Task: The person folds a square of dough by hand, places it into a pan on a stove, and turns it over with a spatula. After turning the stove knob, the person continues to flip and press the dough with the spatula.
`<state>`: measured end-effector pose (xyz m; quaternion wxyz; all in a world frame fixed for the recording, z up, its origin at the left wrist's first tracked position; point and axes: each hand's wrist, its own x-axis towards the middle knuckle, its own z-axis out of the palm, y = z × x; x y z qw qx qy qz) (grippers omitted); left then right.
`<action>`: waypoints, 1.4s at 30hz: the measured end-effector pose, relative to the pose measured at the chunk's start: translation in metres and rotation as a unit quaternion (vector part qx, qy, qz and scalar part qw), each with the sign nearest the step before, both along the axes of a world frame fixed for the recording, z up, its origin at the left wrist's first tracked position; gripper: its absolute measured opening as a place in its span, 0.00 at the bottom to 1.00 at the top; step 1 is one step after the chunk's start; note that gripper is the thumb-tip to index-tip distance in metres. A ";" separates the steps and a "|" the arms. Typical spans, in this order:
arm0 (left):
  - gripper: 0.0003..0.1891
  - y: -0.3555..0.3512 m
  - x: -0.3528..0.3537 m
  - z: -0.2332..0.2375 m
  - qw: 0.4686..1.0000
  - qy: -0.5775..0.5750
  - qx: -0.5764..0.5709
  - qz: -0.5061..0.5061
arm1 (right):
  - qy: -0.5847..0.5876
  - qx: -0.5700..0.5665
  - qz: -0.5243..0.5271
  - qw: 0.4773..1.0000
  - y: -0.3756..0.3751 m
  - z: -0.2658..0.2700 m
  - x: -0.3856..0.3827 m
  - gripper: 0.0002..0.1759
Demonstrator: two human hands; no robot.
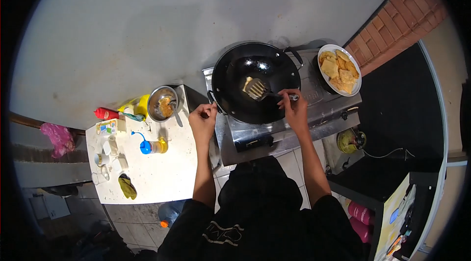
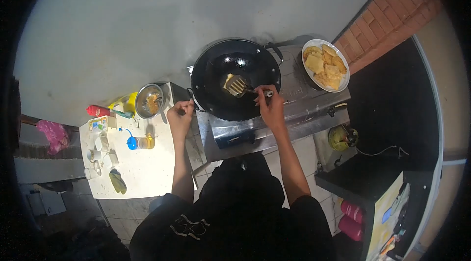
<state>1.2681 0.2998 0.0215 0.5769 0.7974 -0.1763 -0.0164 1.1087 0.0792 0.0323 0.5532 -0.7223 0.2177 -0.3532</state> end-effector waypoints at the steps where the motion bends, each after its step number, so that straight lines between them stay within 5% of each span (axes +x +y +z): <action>1: 0.11 0.000 0.000 0.003 1.000 -0.004 0.001 -0.003 | -0.004 -0.001 0.000 1.000 0.003 0.000 -0.001 0.07; 10: 0.10 0.000 0.009 -0.006 1.000 -0.010 0.008 -0.011 | 0.023 -0.026 -0.031 0.999 0.005 -0.001 -0.002 0.06; 17: 0.11 0.000 0.009 -0.005 0.999 -0.040 0.022 -0.012 | -0.087 0.040 -0.044 0.994 0.006 0.000 0.007 0.08; 23: 0.10 -0.002 0.007 0.000 0.998 -0.044 0.039 -0.010 | 0.005 -0.049 -0.040 0.998 0.015 -0.010 0.024 0.03; 31: 0.11 -0.003 0.006 0.003 0.998 -0.055 0.031 -0.008 | -0.027 -0.126 -0.077 0.989 0.026 -0.003 0.024 0.03; 42: 0.11 -0.001 0.006 -0.004 0.999 -0.047 0.010 -0.017 | -0.056 0.002 -0.070 0.996 0.027 0.012 0.006 0.06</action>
